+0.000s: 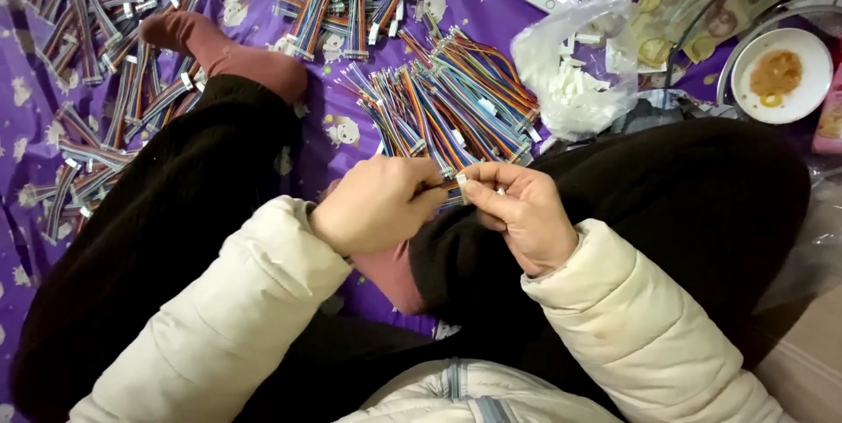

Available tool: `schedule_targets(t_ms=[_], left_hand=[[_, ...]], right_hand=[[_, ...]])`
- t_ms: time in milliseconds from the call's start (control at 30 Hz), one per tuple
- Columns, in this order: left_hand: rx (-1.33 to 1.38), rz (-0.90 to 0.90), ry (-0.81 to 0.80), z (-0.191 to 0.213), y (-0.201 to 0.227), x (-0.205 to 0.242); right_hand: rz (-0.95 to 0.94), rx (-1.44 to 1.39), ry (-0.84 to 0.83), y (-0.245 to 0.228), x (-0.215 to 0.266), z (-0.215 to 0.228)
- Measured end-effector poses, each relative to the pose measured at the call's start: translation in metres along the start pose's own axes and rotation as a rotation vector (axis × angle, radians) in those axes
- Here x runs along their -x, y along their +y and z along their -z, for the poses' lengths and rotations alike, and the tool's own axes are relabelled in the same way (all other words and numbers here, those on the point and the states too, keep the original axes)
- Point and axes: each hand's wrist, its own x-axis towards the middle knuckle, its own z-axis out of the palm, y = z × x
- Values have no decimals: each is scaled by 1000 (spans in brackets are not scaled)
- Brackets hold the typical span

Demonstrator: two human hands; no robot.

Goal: A person sits on the floor and manually attaches white plastic connectors to bundles of multi-colored electrical wires.

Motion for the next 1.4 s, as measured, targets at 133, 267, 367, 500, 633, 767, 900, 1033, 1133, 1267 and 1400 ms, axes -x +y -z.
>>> schedule_targets(t_ms=[133,267,367,500,633,767,900,1033,1133,1267,1400], left_hand=[[-37,-46,123,-35,-14,-6],[-54,-18,202,-43,-15,-8],[3,-30,202,-39,-27,-31],[-236,-193,687,34,-59,-88],[-597,-101,677,13,-40,-96],[-554,-349,350,-81,-50,-100],[-547,-460,408,-99,-62,-107],[-275,-495,559,-49,-20,-63],[-170,-573,771,-48,-7,-42],[-129,-706,807,-45,7,-12],[286,-343,898,-61,-5,4]], right_hand=[[-20,-24,43,5,0,1],[-35,-60,84,4,-1,-3],[12,-47,156,1,-7,1],[192,-199,204,-11,-23,36],[299,-252,340,-40,-21,28],[208,-63,411,-40,-20,19],[0,-135,334,-32,-20,13],[-108,-137,229,1,-33,28],[-262,-76,33,13,-32,35],[-367,-60,-74,9,-28,37],[-215,-25,-138,-6,-11,22]])
